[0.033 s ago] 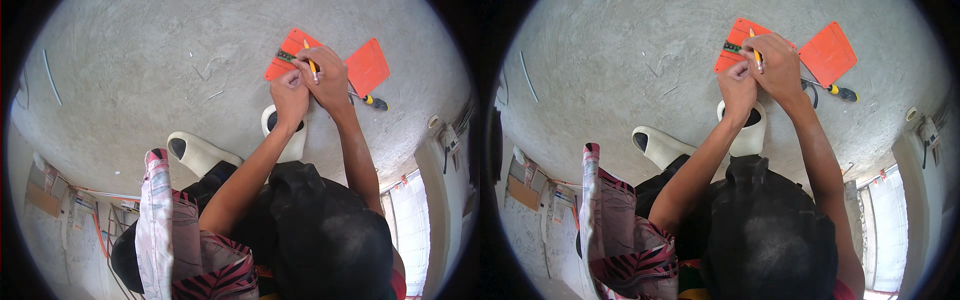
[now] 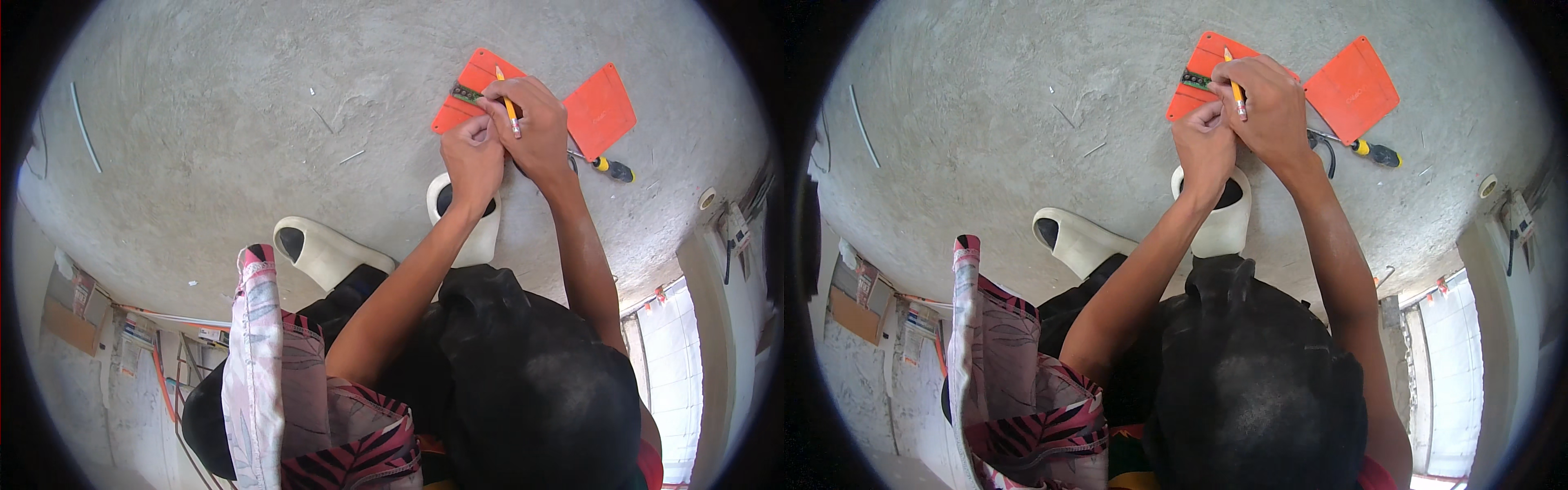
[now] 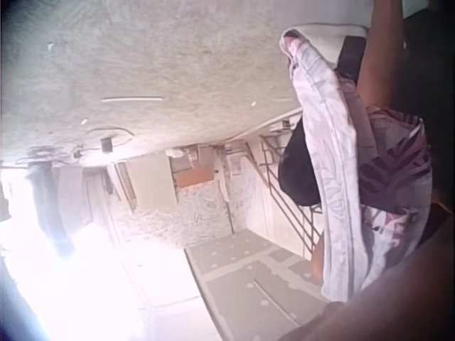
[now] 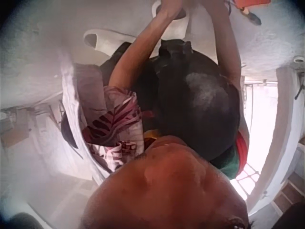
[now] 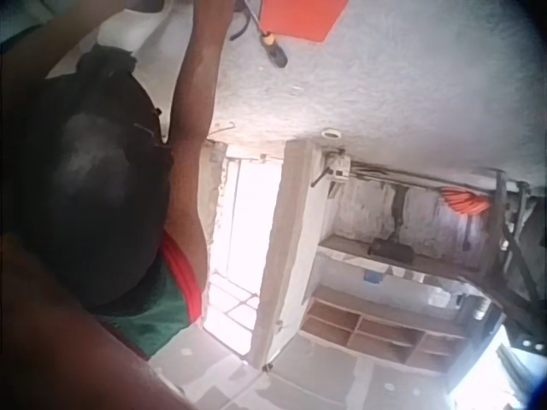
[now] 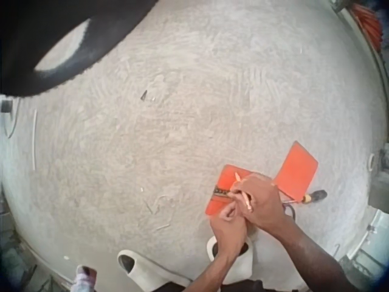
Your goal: The recorder uses a tape measure and a pencil to mark dimensions on red plastic tiles on a concrete floor.
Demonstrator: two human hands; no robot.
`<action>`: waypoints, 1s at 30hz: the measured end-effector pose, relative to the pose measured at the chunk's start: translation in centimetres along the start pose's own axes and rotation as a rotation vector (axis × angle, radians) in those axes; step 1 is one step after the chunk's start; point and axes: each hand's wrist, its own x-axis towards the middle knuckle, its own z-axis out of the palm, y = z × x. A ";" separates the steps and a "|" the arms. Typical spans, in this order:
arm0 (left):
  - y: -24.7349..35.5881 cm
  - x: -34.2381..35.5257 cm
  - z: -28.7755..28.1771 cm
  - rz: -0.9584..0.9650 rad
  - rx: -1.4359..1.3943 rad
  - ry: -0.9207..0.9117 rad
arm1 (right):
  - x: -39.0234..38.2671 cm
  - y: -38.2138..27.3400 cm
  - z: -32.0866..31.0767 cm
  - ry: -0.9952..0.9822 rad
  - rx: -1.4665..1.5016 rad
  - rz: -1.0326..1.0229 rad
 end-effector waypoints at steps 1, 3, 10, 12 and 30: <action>0.1 -0.1 0.1 -0.031 -0.013 -0.010 | 0.0 0.0 -0.1 0.002 -0.003 -0.002; 0.2 -0.1 0.4 -0.031 -0.039 -0.019 | 0.0 0.2 -0.2 0.022 -0.005 0.012; 0.1 -0.1 0.5 -0.046 -0.116 0.011 | 0.1 0.0 0.2 0.060 0.011 0.013; 0.3 0.0 0.4 -0.041 -0.121 0.016 | 0.1 0.1 0.3 0.049 0.032 0.010; 0.6 0.0 0.6 -0.051 -0.149 -0.007 | -0.4 -0.9 -0.5 0.087 0.431 0.280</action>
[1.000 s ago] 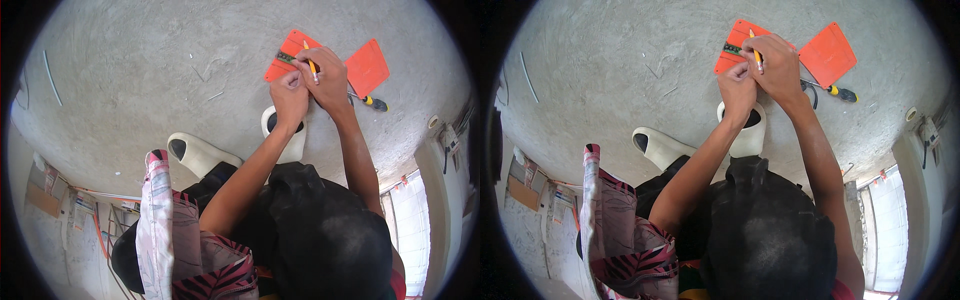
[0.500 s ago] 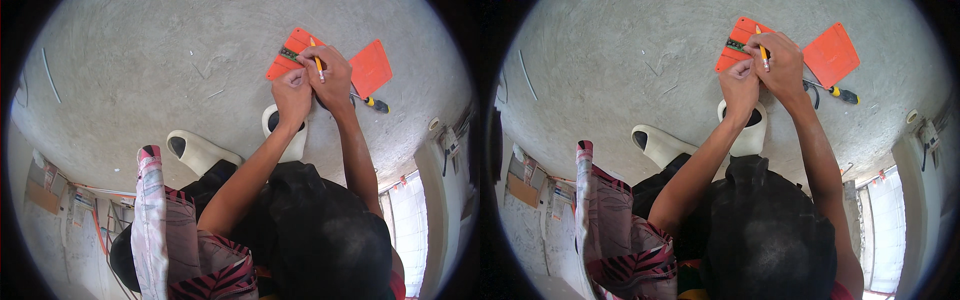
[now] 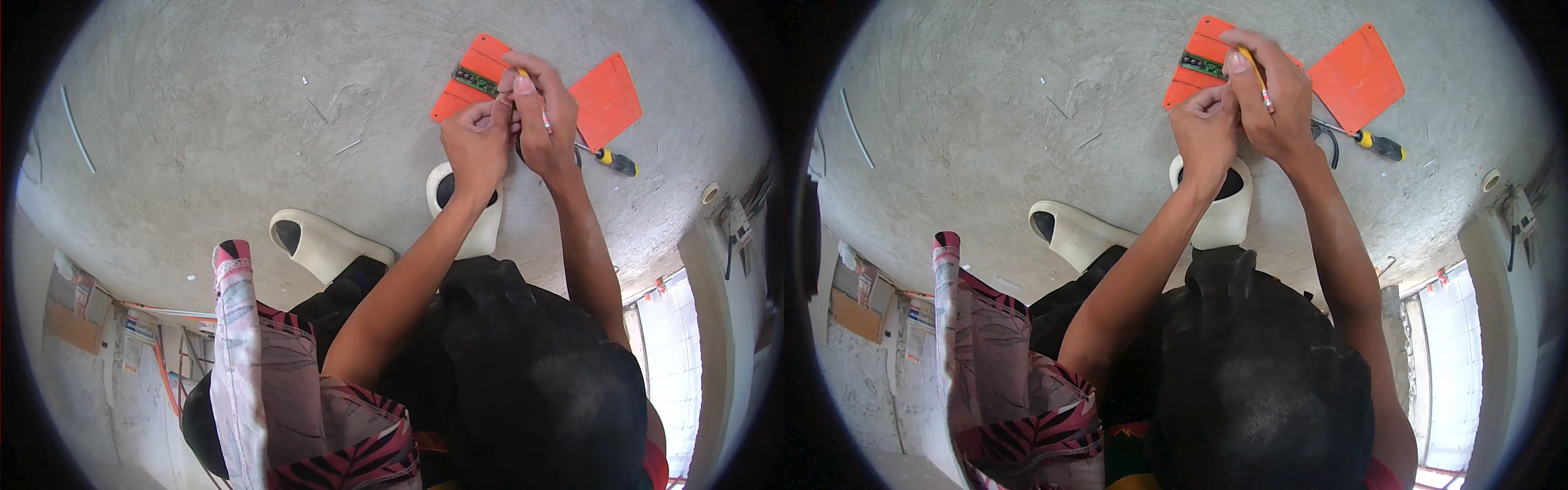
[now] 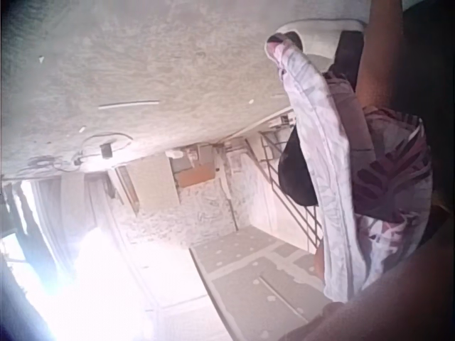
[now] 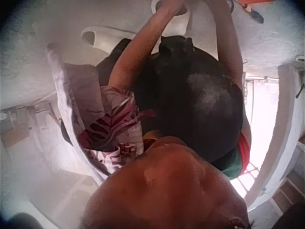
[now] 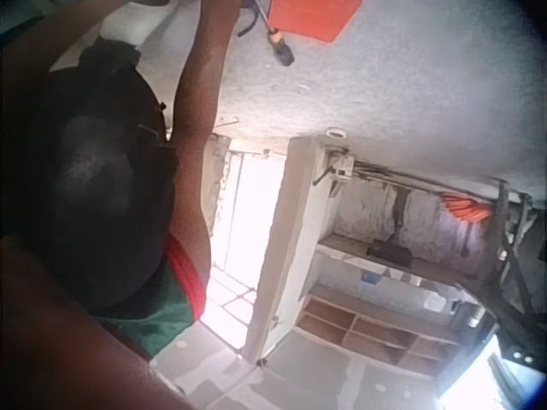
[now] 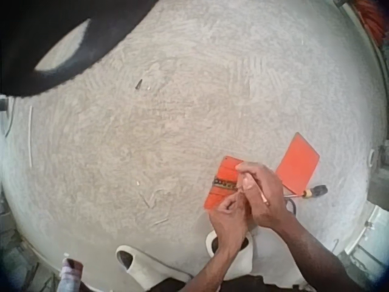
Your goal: The recorder uses a tape measure and a pencil to mark dimensions on red plastic tiles on a concrete floor.
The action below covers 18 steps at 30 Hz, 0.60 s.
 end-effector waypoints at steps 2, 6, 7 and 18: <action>0.0 0.0 -0.1 -0.045 -0.081 -0.016 | 0.1 0.1 0.1 -0.004 0.109 0.028; -0.4 0.1 0.0 0.039 -0.020 -0.008 | 0.3 0.7 0.2 -0.092 0.116 0.067; -0.5 0.1 -0.1 0.088 -0.001 -0.005 | 0.4 0.5 0.2 -0.092 0.117 0.067; -0.3 0.1 0.0 0.045 -0.007 0.027 | 0.7 0.6 0.6 -0.098 -0.059 0.161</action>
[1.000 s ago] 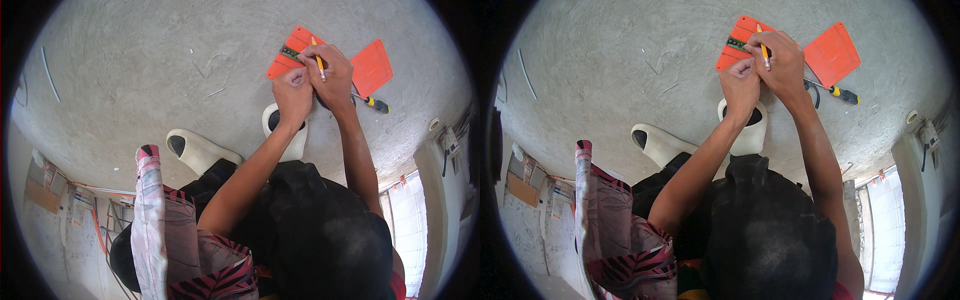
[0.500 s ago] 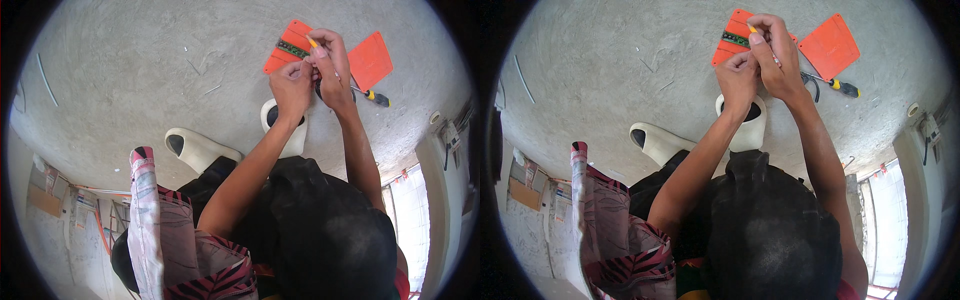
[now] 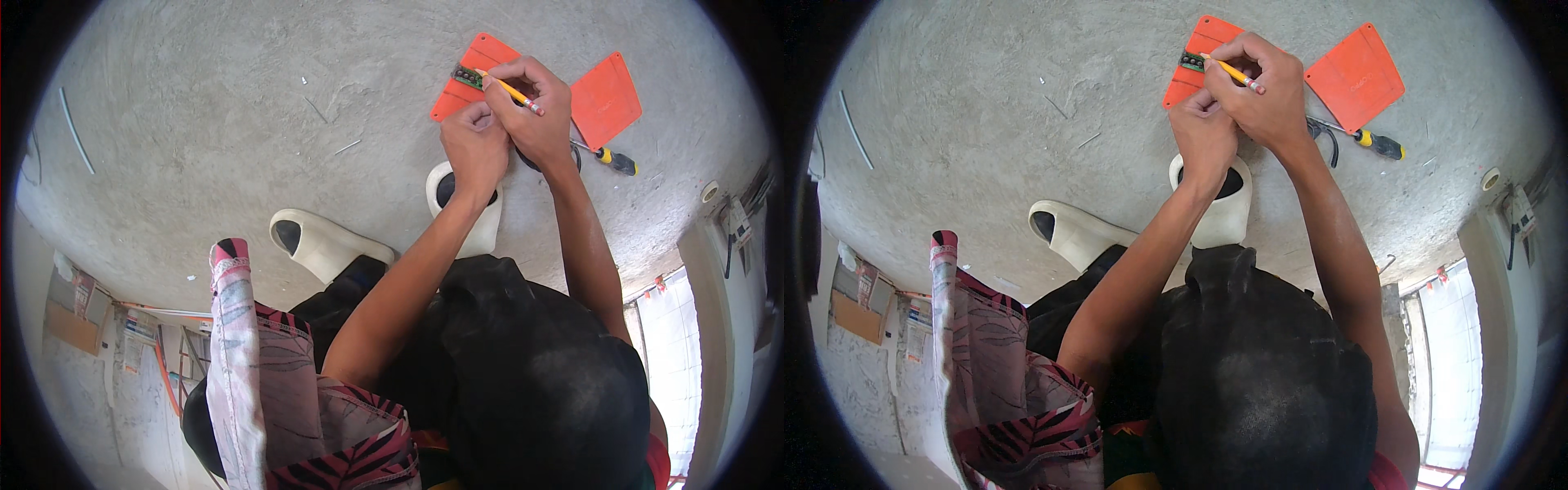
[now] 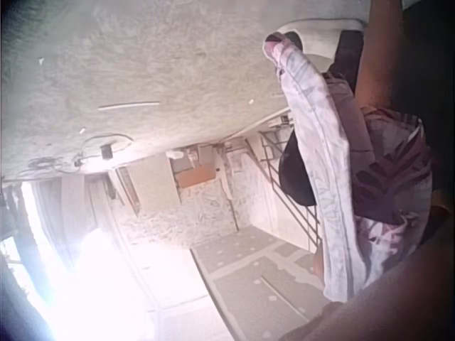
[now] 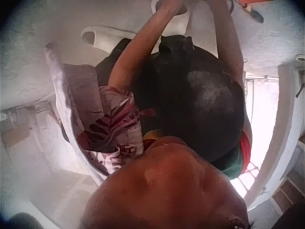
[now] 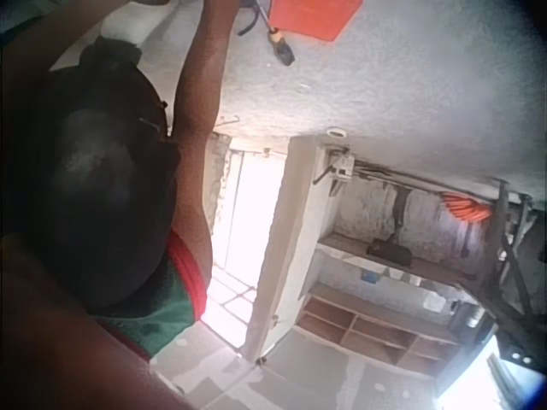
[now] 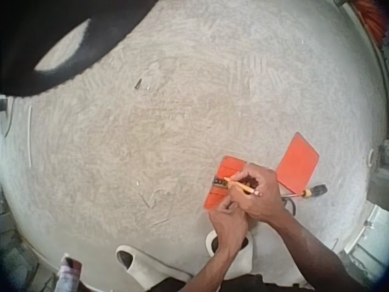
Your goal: The recorder uses a tape measure and a pencil to mark dimensions on red plastic tiles on a concrete floor.
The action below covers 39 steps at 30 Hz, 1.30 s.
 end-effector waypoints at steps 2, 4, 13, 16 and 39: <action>-0.1 0.1 0.0 0.009 -0.003 0.008 | 0.1 0.0 0.1 -0.002 -0.005 -0.005; -0.2 0.2 -0.1 0.004 0.040 0.012 | 0.1 0.0 0.1 -0.003 -0.012 -0.009; -0.2 0.1 0.0 0.001 0.060 0.013 | 0.2 -0.2 0.1 0.006 -0.020 -0.001; 0.0 0.0 -0.1 -0.012 0.056 0.001 | 0.3 -0.3 0.1 -0.003 -0.041 0.017; 0.4 0.0 0.0 -0.036 0.068 -0.001 | 0.2 0.0 0.5 0.082 0.054 0.043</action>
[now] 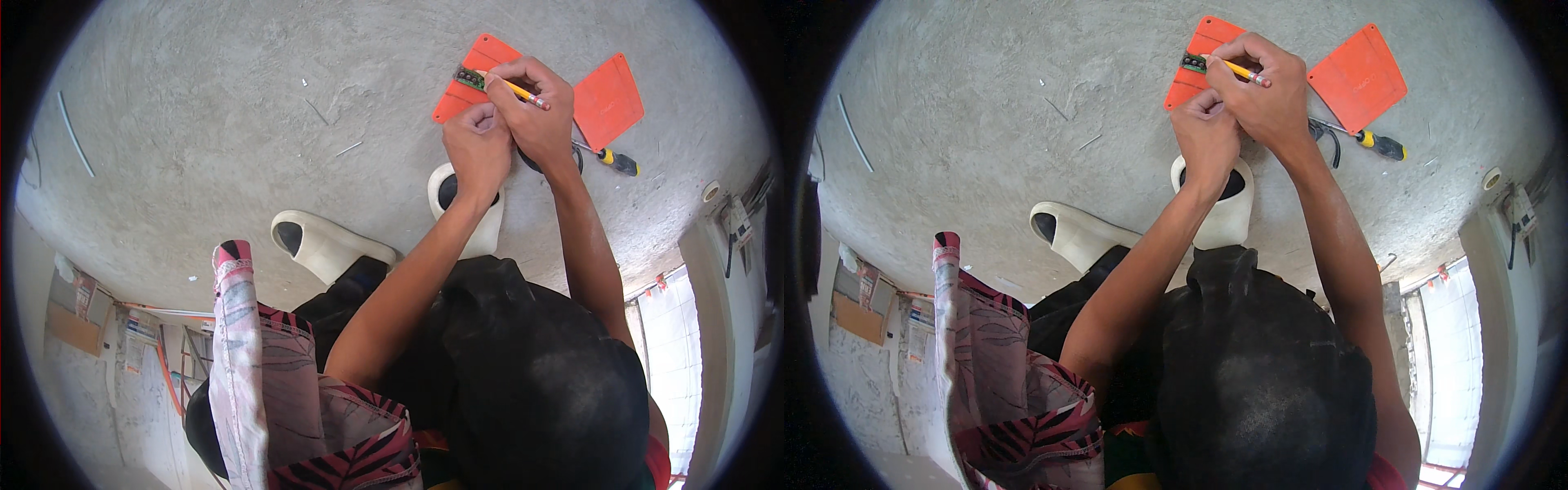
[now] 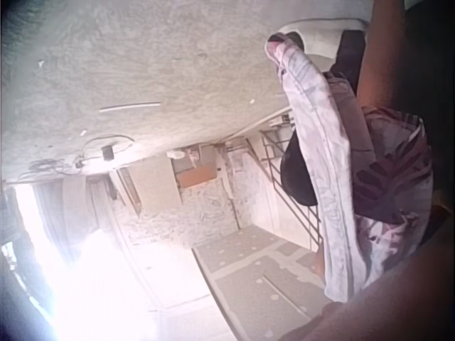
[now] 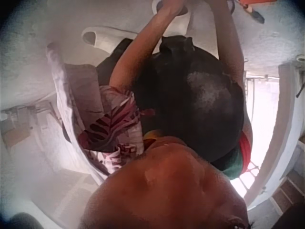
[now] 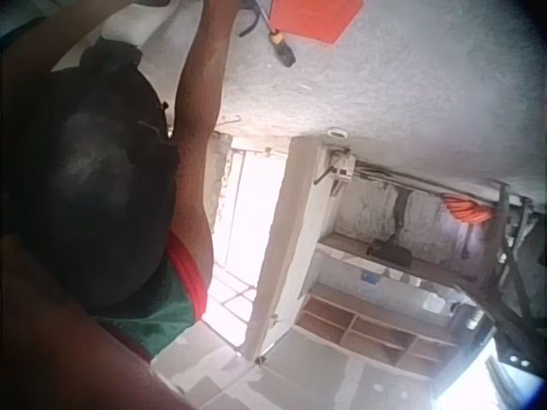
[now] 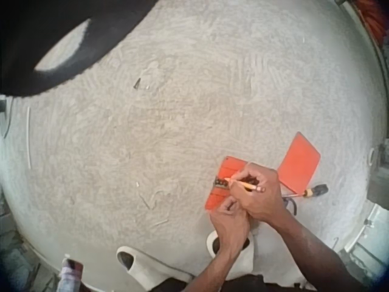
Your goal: The recorder uses a tape measure and a pencil to mark dimensions on red plastic tiles on a concrete floor.
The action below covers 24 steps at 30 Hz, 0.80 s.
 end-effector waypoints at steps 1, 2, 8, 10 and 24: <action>0.0 0.0 0.0 -0.011 -0.013 0.005 | 0.0 0.0 0.0 -0.001 0.001 0.000; -0.1 0.0 -0.1 -0.010 -0.013 0.006 | 0.1 -0.1 0.1 0.000 0.004 0.008; -0.2 0.1 -0.1 0.029 0.017 0.005 | 0.1 -0.3 0.1 0.010 0.003 0.018; 0.0 0.0 -0.1 0.008 0.000 0.008 | 0.1 -0.3 0.0 -0.002 -0.004 0.025; -0.8 0.2 0.2 -0.103 -0.178 -0.038 | -0.2 -0.2 -3.2 0.122 -0.070 -0.351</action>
